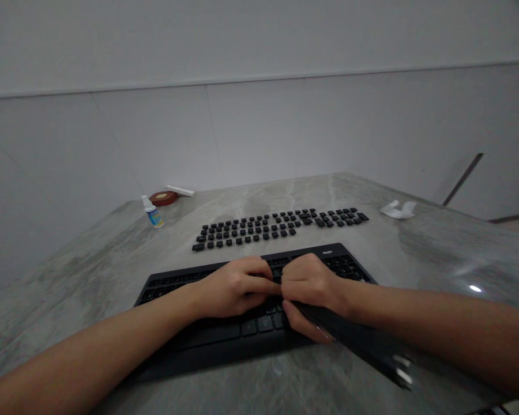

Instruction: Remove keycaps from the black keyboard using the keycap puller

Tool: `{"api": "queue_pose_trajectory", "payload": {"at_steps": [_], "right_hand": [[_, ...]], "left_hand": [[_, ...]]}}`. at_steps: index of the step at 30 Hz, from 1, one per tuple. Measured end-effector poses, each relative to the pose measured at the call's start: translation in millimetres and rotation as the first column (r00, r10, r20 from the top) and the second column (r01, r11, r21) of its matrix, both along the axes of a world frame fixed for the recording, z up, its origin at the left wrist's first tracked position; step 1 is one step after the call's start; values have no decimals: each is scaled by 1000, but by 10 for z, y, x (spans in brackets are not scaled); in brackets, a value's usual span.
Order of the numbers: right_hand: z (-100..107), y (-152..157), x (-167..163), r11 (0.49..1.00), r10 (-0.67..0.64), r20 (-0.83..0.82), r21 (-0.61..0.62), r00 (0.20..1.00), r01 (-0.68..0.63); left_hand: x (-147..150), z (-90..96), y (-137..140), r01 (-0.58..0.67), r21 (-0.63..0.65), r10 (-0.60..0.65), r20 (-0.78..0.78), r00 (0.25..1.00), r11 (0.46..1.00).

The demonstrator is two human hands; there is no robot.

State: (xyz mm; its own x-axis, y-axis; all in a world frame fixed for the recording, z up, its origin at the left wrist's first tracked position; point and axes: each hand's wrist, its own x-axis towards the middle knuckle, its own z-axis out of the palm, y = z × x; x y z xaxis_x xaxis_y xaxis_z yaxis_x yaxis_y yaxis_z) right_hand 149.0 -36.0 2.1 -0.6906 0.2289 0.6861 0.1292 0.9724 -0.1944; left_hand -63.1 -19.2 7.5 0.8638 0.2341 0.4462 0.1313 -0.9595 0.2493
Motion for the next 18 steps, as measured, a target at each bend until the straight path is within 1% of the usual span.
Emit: {"api": "queue_pose_trajectory", "payload": {"at_steps": [1, 2, 4, 5, 6, 7, 9, 10, 12, 14, 15, 16, 17, 18], "right_hand": [[2, -2, 7, 1000, 4, 4, -2, 1000, -4], [5, -1, 10, 999, 8, 11, -31, 1000, -7], [20, 10, 9, 987, -12, 30, -159, 999, 17], [32, 22, 6, 968, -33, 47, -247, 998, 44], [46, 38, 2, 936, -55, 64, -343, 996, 73], [61, 58, -2, 890, -72, 78, -445, 994, 99], [91, 108, -8, 767, -88, 67, -632, 994, 111], [103, 136, -12, 706, -89, 47, -702, 995, 96], [123, 190, -20, 600, -99, -7, -798, 995, 54], [135, 230, -30, 520, -112, -46, -854, 993, 19], [139, 240, -33, 488, -113, -54, -873, 992, 8], [143, 242, -34, 470, -109, -52, -883, 993, 5], [147, 236, -32, 474, -105, -43, -881, 994, 12], [151, 222, -27, 501, -101, -23, -865, 995, 31]], "left_hand": [[-2, -1, -1, -2, -1, 2, -6, 1000, 1000], [-5, -3, -2, -6, -6, 6, -11, 1000, 1000], [-9, -8, -6, -23, -23, 22, -18, 1000, 999], [-10, -9, -7, -31, -31, 31, -18, 999, 999], [-11, -11, -9, -36, -39, 36, -20, 999, 999], [-10, -11, -11, -38, -46, 37, -21, 999, 998], [-7, -12, -13, -39, -65, 38, -22, 999, 997], [-5, -13, -12, -42, -77, 40, -22, 999, 996], [-3, -19, -9, -57, -100, 55, -22, 998, 993], [-4, -29, -3, -80, -116, 78, -19, 997, 990], [-6, -34, 0, -90, -120, 89, -18, 996, 989], [-7, -38, 3, -97, -125, 96, -18, 995, 987], [-8, -41, 5, -103, -128, 101, -20, 995, 986], [-9, -41, 5, -107, -130, 105, -26, 994, 986]]}}
